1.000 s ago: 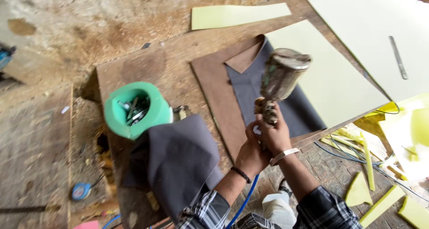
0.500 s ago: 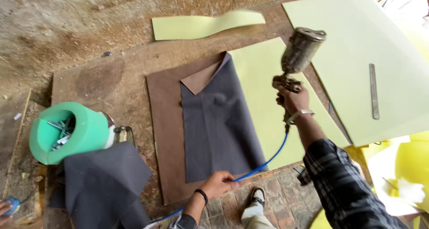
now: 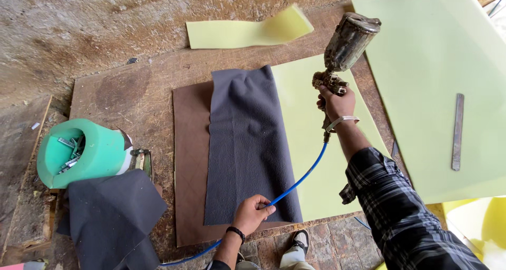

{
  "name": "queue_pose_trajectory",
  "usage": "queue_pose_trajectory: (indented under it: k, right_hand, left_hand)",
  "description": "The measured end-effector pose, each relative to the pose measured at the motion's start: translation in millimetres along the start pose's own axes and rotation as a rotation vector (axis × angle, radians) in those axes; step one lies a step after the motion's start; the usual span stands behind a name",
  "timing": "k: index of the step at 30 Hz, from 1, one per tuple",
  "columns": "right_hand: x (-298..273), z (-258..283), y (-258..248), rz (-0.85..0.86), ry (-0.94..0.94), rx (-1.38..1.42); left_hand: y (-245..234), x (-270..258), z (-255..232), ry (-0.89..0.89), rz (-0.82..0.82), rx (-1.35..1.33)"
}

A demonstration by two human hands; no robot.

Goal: The person lays a brown fabric on a yellow foam sheet, uses a metal ruler to measure and cut the foam, then applies adhesive with a spray gun and places a dark fabric on top. The person repeats cutting and layering steps with different fabric pieces.

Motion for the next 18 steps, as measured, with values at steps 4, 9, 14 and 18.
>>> queue_pose_trajectory:
  k: [4,9,14,18]
  right_hand:
    - [11,4,-30,-0.063,-0.012,-0.061]
    - [17,19,-82,-0.168,-0.018,-0.101]
    - [8,31,-132,-0.285,-0.061,-0.074]
    - [-17,21,-167,-0.316,-0.072,-0.040]
  left_hand:
    - [21,6,-17,0.004,-0.009,0.053]
    - [57,13,-44,-0.004,0.049,0.117]
    - [86,16,-63,-0.036,0.116,0.154]
    - [102,11,-55,-0.098,0.177,0.282]
Point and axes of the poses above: each hand's wrist, its own x-axis towards the middle knuckle, its own y-axis out of the palm, z = x × y, the point moved 9 cm from there along x, towards the middle knuckle, and after that the axes turned 3 degrees about z, right-handed, at the moved point
